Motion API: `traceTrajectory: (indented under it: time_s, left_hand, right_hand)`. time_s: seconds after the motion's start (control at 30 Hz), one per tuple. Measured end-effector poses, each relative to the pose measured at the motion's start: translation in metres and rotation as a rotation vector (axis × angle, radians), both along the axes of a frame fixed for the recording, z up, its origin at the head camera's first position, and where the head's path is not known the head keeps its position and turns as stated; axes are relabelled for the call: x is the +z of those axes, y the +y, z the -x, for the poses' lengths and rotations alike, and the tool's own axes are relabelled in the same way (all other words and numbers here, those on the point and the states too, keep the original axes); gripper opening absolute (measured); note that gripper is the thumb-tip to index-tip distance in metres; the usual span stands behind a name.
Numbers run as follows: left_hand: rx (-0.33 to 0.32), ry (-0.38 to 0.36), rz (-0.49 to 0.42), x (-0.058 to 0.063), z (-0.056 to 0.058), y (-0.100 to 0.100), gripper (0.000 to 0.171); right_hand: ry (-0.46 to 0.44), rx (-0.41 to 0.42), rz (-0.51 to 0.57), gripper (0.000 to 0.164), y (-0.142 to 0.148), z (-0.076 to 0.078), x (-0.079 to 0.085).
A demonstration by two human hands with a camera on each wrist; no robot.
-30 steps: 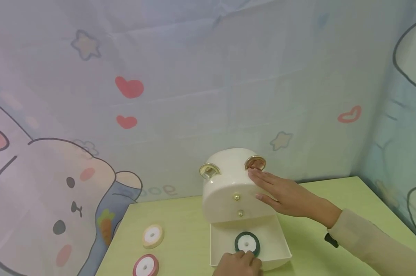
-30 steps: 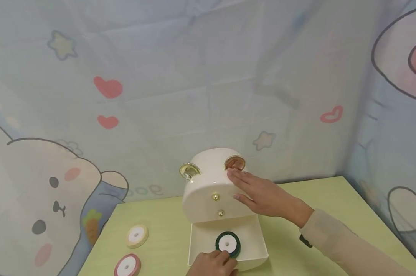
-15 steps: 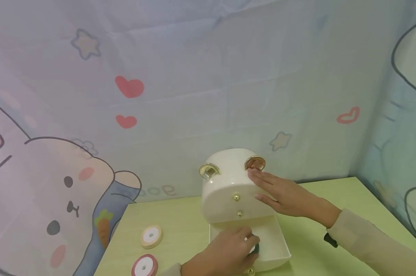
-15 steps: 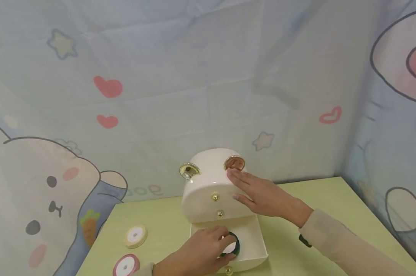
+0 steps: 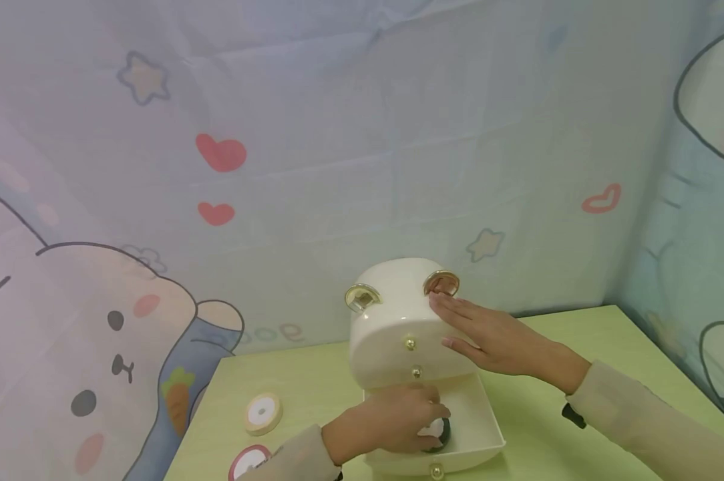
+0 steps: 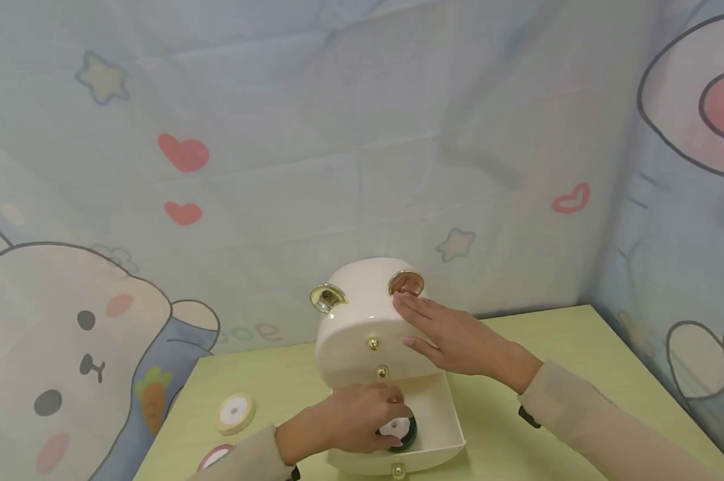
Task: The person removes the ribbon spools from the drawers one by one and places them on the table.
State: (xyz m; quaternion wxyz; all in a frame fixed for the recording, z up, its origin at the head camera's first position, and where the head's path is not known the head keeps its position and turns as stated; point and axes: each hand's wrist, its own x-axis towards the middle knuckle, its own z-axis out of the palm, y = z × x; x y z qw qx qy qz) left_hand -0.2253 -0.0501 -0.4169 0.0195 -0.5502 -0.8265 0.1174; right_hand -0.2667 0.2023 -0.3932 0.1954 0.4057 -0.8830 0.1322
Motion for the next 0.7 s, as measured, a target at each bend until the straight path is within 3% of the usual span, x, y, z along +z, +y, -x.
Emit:
traceTrajectory:
  time_s: [0.2, 0.33, 0.57, 0.7]
  left_hand:
    - [0.019, -0.112, 0.110, 0.004, 0.009, 0.010, 0.048]
    - [0.032, -0.143, 0.154, 0.001, 0.014, 0.015, 0.053]
    - [-0.005, -0.073, 0.205, -0.006, 0.017, 0.015, 0.052]
    - [0.004, -0.069, 0.229, -0.007, 0.017, 0.016, 0.054]
  right_hand:
    - [-0.007, -0.009, -0.016, 0.069, 0.001, 0.002, 0.002]
    - [-0.015, -0.007, -0.015, 0.069, 0.000, 0.003, 0.004]
    - [-0.006, -0.001, -0.005, 0.068, -0.001, 0.002, 0.001]
    - [0.008, -0.004, -0.005, 0.069, 0.000, 0.001, 0.000]
